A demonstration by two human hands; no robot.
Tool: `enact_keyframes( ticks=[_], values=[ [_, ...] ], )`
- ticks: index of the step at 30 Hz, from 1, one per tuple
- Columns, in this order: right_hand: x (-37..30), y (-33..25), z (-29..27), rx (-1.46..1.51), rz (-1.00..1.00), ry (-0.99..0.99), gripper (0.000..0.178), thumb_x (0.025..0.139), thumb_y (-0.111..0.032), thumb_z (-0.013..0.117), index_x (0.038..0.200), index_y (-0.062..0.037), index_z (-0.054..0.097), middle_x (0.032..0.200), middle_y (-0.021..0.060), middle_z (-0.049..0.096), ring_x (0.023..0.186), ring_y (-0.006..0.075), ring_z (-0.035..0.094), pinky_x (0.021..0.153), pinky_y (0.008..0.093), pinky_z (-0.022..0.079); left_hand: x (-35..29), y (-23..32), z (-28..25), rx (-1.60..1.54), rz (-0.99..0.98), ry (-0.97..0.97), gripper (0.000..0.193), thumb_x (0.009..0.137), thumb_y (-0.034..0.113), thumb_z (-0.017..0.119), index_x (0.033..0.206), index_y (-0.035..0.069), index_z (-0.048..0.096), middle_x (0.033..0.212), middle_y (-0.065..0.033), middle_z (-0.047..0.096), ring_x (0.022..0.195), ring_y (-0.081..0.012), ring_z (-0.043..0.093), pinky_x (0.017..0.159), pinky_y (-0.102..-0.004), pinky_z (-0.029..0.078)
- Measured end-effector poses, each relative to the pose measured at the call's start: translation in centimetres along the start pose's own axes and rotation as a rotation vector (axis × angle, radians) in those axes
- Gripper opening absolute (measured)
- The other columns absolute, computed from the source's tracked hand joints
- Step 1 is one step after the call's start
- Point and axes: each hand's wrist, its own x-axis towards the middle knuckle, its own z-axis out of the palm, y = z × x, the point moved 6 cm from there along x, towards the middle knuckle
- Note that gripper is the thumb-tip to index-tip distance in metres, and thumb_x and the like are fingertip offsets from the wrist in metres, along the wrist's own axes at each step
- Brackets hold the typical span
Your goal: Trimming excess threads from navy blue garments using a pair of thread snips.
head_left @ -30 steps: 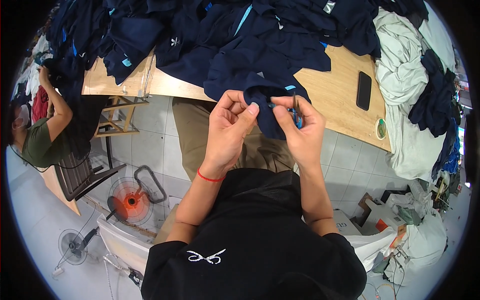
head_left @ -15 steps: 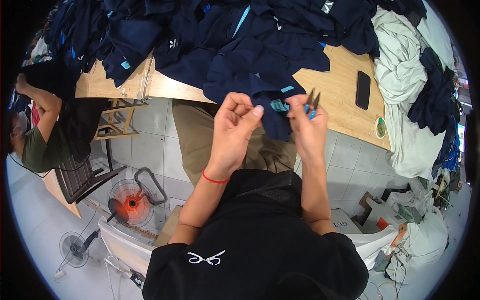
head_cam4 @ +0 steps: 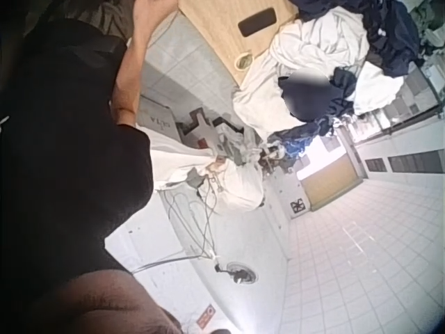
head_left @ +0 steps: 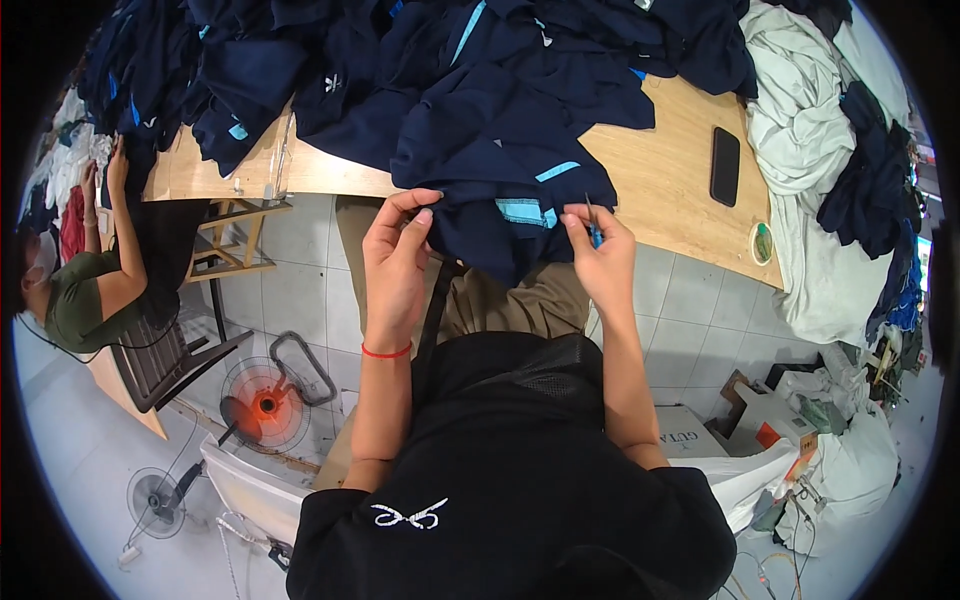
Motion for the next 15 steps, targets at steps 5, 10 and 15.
enact_keyframes(
  ticks=[5,10,15],
  values=[
    [0.1,-1.1,1.5,0.042,0.067,-0.016,0.026,0.096,-0.009,0.077,0.120,0.0017,0.073,0.098,0.0063,0.079,0.091,0.0124,0.071,0.080,0.0279,0.055,0.2,1.3,0.9,0.082,0.065,-0.020,0.024,0.103,0.000,0.066,0.127,0.001,0.069,0.119,0.0005,0.067,0.093,-0.0021,0.059,0.084,-0.0181,0.048],
    [0.5,-0.9,2.8,0.186,0.172,-0.135,0.023,0.098,-0.006,0.076,0.119,0.0001,0.071,0.089,0.0014,0.070,0.080,0.0078,0.065,0.072,0.0260,0.050,0.5,1.9,2.9,0.093,0.092,-0.069,0.030,0.099,-0.004,0.071,0.129,-0.001,0.068,0.115,0.0011,0.065,0.095,-0.0025,0.058,0.086,-0.0177,0.047],
    [-2.4,-3.4,1.4,1.029,0.571,-0.363,0.008,0.102,-0.006,0.072,0.102,-0.0106,0.066,0.069,-0.0086,0.050,0.046,0.0020,0.033,0.044,0.0240,0.025,0.1,2.7,2.7,0.082,0.066,-0.063,0.021,0.100,0.001,0.074,0.121,0.000,0.073,0.094,0.0065,0.059,0.081,0.0009,0.050,0.068,-0.0159,0.038]
  ],
)
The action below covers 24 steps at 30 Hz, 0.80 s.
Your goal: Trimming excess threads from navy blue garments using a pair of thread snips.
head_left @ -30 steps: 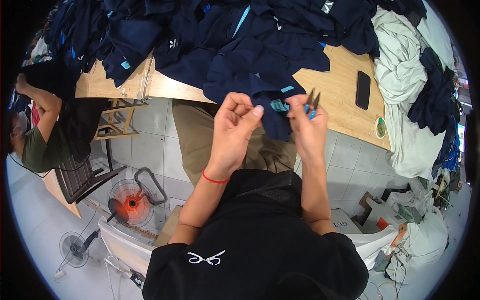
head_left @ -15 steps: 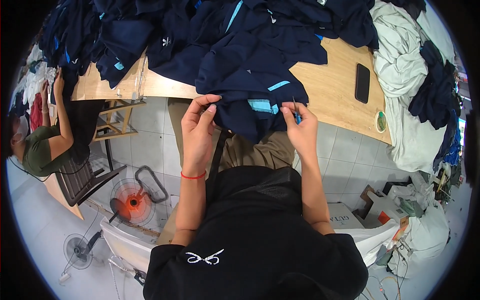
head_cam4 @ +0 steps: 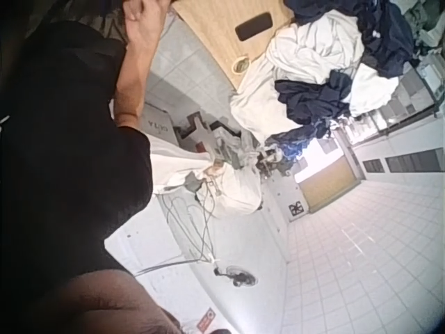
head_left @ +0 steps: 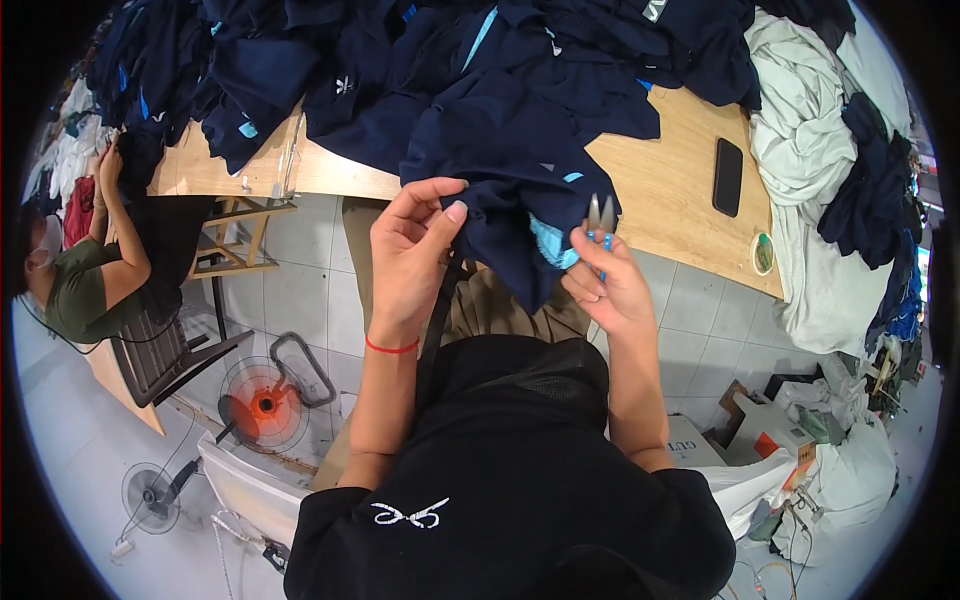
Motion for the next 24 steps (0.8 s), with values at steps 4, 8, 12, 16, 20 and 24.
enact_keyframes(
  ticks=[4,8,12,16,20,24],
  values=[
    [-1.4,-1.7,0.8,0.123,-0.054,-0.107,0.016,0.110,-0.008,0.058,0.105,-0.0171,0.070,0.067,-0.0062,0.053,0.042,0.0059,0.031,0.044,0.0245,0.026,0.3,0.0,0.0,-0.065,-0.019,0.011,0.024,0.099,0.001,0.074,0.123,0.001,0.073,0.092,0.0070,0.059,0.079,0.0008,0.050,0.069,-0.0159,0.039],
    [-2.7,-3.0,1.5,0.300,0.005,-0.233,0.021,0.115,-0.014,0.048,0.105,-0.0142,0.067,0.068,-0.0031,0.056,0.040,0.0072,0.030,0.043,0.0252,0.026,0.9,0.7,0.1,-0.082,0.089,-0.057,0.035,0.097,-0.003,0.074,0.131,0.001,0.071,0.106,0.0043,0.064,0.084,0.0008,0.052,0.074,-0.0163,0.042],
    [-3.1,-3.7,2.2,0.317,-0.013,-0.265,0.025,0.116,-0.016,0.045,0.107,-0.0128,0.069,0.076,-0.0006,0.065,0.040,0.0075,0.029,0.042,0.0247,0.026,1.0,2.4,0.9,0.101,0.148,-0.134,0.050,0.095,-0.005,0.074,0.143,0.002,0.065,0.143,-0.0056,0.057,0.108,-0.0056,0.059,0.095,-0.0231,0.050],
    [-3.4,-3.6,2.8,0.424,-0.001,-0.188,0.028,0.117,-0.018,0.045,0.106,-0.0089,0.069,0.079,0.0013,0.068,0.040,0.0073,0.030,0.041,0.0243,0.025,-0.1,2.8,1.7,0.320,0.495,-0.015,0.038,0.099,0.001,0.072,0.137,0.001,0.068,0.145,-0.0159,0.063,0.126,-0.0162,0.064,0.099,-0.0293,0.053],
    [-3.6,-3.3,3.2,0.391,0.000,-0.118,0.019,0.115,-0.017,0.050,0.104,-0.0088,0.064,0.079,-0.0007,0.063,0.039,0.0061,0.029,0.040,0.0244,0.024,-2.4,-1.5,1.8,0.041,0.047,-0.423,0.037,0.108,0.013,0.062,0.141,-0.005,0.063,0.116,-0.0134,0.078,0.108,-0.0221,0.072,0.097,-0.0357,0.056],
    [-3.7,-3.3,3.8,0.383,-0.018,-0.184,0.025,0.116,-0.017,0.047,0.110,-0.0052,0.068,0.084,0.0036,0.070,0.039,0.0066,0.029,0.041,0.0239,0.023,-4.4,-4.8,6.1,0.117,-0.137,-0.721,0.042,0.110,0.021,0.062,0.143,-0.005,0.060,0.129,-0.0134,0.072,0.122,-0.0220,0.067,0.106,-0.0381,0.053]
  ],
)
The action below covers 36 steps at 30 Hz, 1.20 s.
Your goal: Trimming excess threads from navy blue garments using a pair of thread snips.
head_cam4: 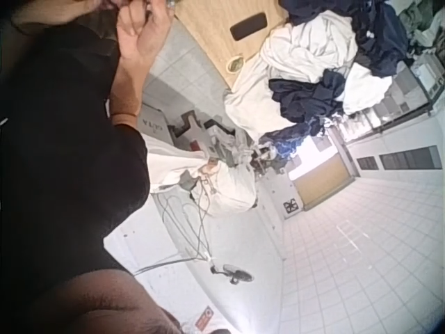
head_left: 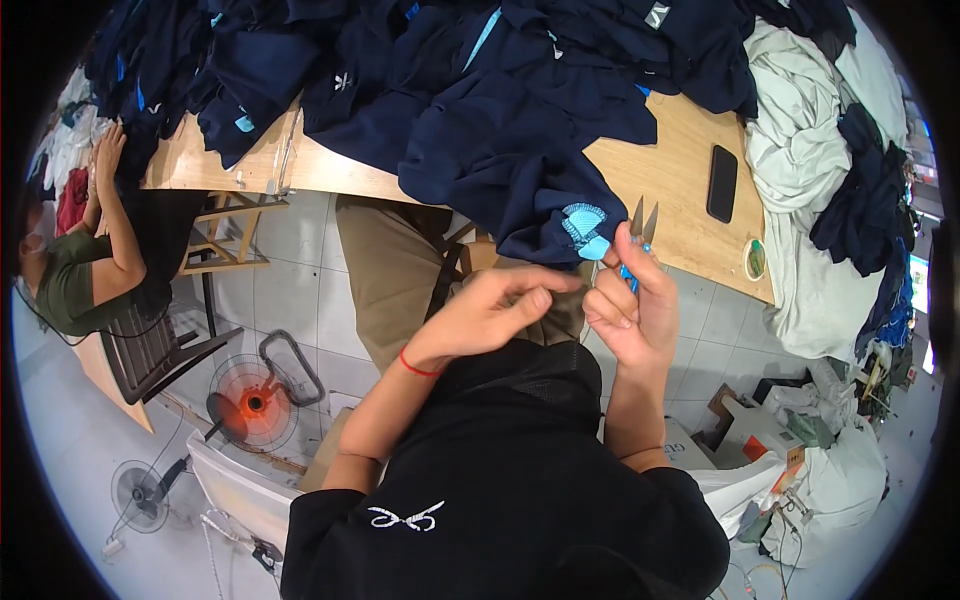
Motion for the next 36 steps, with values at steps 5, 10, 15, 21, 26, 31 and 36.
enact_keyframes(
  ticks=[5,10,15,21,26,31,36],
  values=[
    [-1.8,0.6,2.7,-0.201,-0.130,0.161,0.011,0.112,-0.010,0.057,0.101,-0.0122,0.058,0.076,-0.0044,0.050,0.042,0.0043,0.029,0.041,0.0247,0.022,1.9,-0.2,2.5,-1.164,0.163,-0.026,0.038,0.110,0.025,0.064,0.142,0.005,0.062,0.146,-0.0074,0.063,0.141,-0.0230,0.054,0.119,-0.0434,0.045],
    [-1.7,1.4,1.7,-0.384,-0.339,0.270,0.007,0.108,-0.007,0.064,0.101,-0.0089,0.061,0.066,-0.0069,0.043,0.047,0.0030,0.032,0.044,0.0236,0.025,1.7,1.2,-0.7,-0.846,0.241,0.359,0.016,0.104,0.003,0.068,0.120,0.006,0.068,0.118,-0.0078,0.076,0.111,-0.0185,0.072,0.108,-0.0407,0.055],
    [-2.3,0.2,1.1,-1.232,-0.679,0.398,0.024,0.106,-0.016,0.069,0.124,-0.0008,0.064,0.073,-0.0024,0.053,0.062,0.0030,0.042,0.055,0.0224,0.030,0.4,3.3,-1.0,-0.671,0.248,0.467,0.021,0.105,0.002,0.065,0.126,0.002,0.064,0.122,-0.0113,0.074,0.114,-0.0204,0.072,0.103,-0.0423,0.061],
    [-2.5,1.5,4.8,-1.583,-1.083,0.072,0.034,0.097,-0.009,0.076,0.124,0.0003,0.058,0.080,0.0065,0.062,0.068,0.0135,0.058,0.059,0.0274,0.044,0.0,3.7,-0.9,-0.646,0.284,0.478,0.027,0.104,-0.002,0.064,0.131,-0.002,0.059,0.125,-0.0156,0.072,0.112,-0.0241,0.074,0.097,-0.0432,0.065],
    [-2.7,1.6,5.5,-1.665,-1.116,0.137,0.040,0.083,-0.012,0.093,0.108,-0.0001,0.064,0.085,0.0131,0.072,0.062,0.0201,0.065,0.056,0.0302,0.050,-0.2,3.7,-1.0,-0.657,0.270,0.440,0.033,0.103,-0.005,0.065,0.134,-0.002,0.057,0.126,-0.0166,0.072,0.113,-0.0238,0.074,0.096,-0.0434,0.066],
    [-2.7,1.7,5.6,-1.682,-1.141,0.134,0.037,0.083,-0.011,0.093,0.104,0.0010,0.065,0.080,0.0120,0.071,0.061,0.0200,0.065,0.055,0.0298,0.050,-0.2,3.7,-1.0,-0.715,0.225,0.450,0.036,0.103,-0.004,0.065,0.138,-0.001,0.055,0.129,-0.0155,0.071,0.114,-0.0252,0.073,0.103,-0.0468,0.060],
    [-2.8,1.6,5.8,-1.719,-1.208,0.116,0.034,0.084,-0.012,0.092,0.100,0.0015,0.066,0.080,0.0124,0.071,0.061,0.0213,0.066,0.055,0.0303,0.050,0.0,2.9,-1.0,-0.796,0.197,0.376,0.031,0.105,0.002,0.065,0.134,0.001,0.056,0.122,-0.0131,0.073,0.117,-0.0264,0.072,0.106,-0.0480,0.057]
  ],
)
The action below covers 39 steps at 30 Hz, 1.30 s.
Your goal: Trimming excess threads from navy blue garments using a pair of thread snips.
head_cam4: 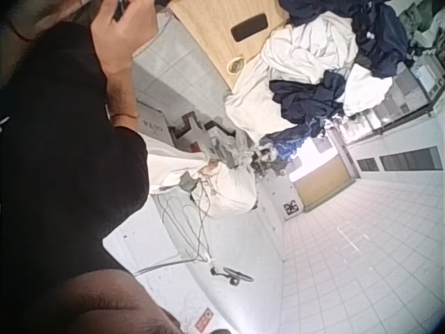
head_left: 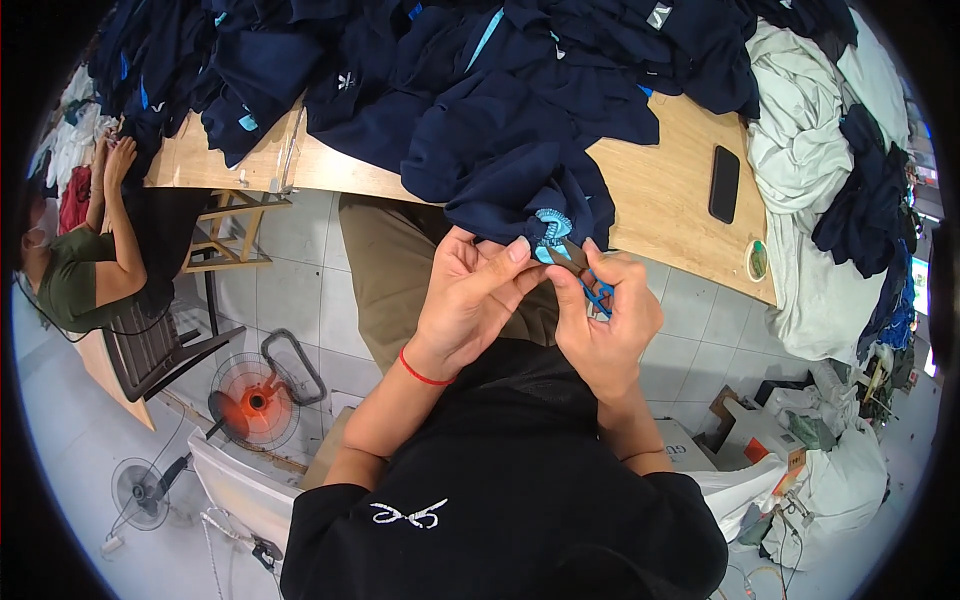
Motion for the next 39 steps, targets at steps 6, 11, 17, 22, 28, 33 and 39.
enact_keyframes(
  ticks=[6,11,17,22,28,33,39],
  values=[
    [0.2,0.0,0.0,-0.043,-0.068,0.002,0.032,0.083,-0.011,0.092,0.098,0.0009,0.067,0.082,0.0139,0.074,0.060,0.0243,0.068,0.055,0.0321,0.051,0.1,-0.1,-0.1,-0.006,-0.048,-0.008,0.029,0.106,0.007,0.065,0.134,0.003,0.055,0.123,-0.0124,0.072,0.120,-0.0265,0.071,0.110,-0.0468,0.054],
    [0.2,-0.3,0.0,-0.137,-0.137,-0.023,0.030,0.082,-0.011,0.092,0.096,-0.0003,0.068,0.082,0.0121,0.074,0.058,0.0256,0.065,0.053,0.0312,0.048,0.1,-0.3,-0.7,-0.003,-0.032,-0.004,0.031,0.106,0.006,0.065,0.135,0.003,0.056,0.123,-0.0121,0.072,0.121,-0.0255,0.071,0.112,-0.0452,0.052],
    [0.6,0.9,-2.2,-0.067,0.207,-0.002,0.023,0.093,-0.005,0.084,0.105,0.0040,0.066,0.088,0.0079,0.073,0.075,0.0108,0.066,0.069,0.0267,0.053,0.1,0.6,-0.5,0.033,0.037,0.065,0.033,0.105,0.005,0.065,0.137,0.002,0.057,0.122,-0.0113,0.073,0.118,-0.0221,0.071,0.110,-0.0443,0.054],
    [1.6,7.9,-5.1,0.167,0.404,0.287,0.017,0.099,-0.008,0.078,0.110,-0.0005,0.068,0.088,0.0016,0.069,0.084,0.0054,0.062,0.074,0.0220,0.049,0.5,5.4,-10.8,0.433,0.242,0.401,0.034,0.102,0.002,0.069,0.133,0.001,0.056,0.110,-0.0074,0.067,0.097,-0.0133,0.070,0.083,-0.0295,0.063],
    [-4.1,19.9,-0.2,-0.164,0.581,-0.078,0.034,0.092,-0.023,0.085,0.110,0.0029,0.071,0.090,0.0091,0.073,0.079,0.0144,0.063,0.070,0.0298,0.050,0.0,4.9,-2.7,1.284,0.594,0.261,0.052,0.089,-0.001,0.080,0.136,0.004,0.058,0.156,-0.0211,0.041,0.135,-0.0356,0.053,0.107,-0.0433,0.052],
    [-3.7,19.8,1.6,-0.060,0.732,-0.134,0.026,0.093,-0.019,0.084,0.104,0.0013,0.073,0.088,0.0066,0.071,0.077,0.0140,0.059,0.070,0.0303,0.050,2.8,1.9,-5.0,1.931,0.669,0.065,0.045,0.078,0.006,0.085,0.121,0.006,0.071,0.146,-0.0239,0.054,0.138,-0.0431,0.049,0.115,-0.0488,0.041],
    [6.6,8.7,-10.3,-0.026,0.278,0.309,0.010,0.097,-0.005,0.079,0.101,0.0015,0.071,0.085,-0.0042,0.063,0.074,0.0043,0.050,0.067,0.0205,0.041,2.0,6.7,3.2,1.272,0.524,-0.238,0.021,0.077,0.006,0.089,0.086,0.002,0.071,0.091,-0.0083,0.071,0.099,-0.0249,0.064,0.090,-0.0361,0.049]
  ],
)
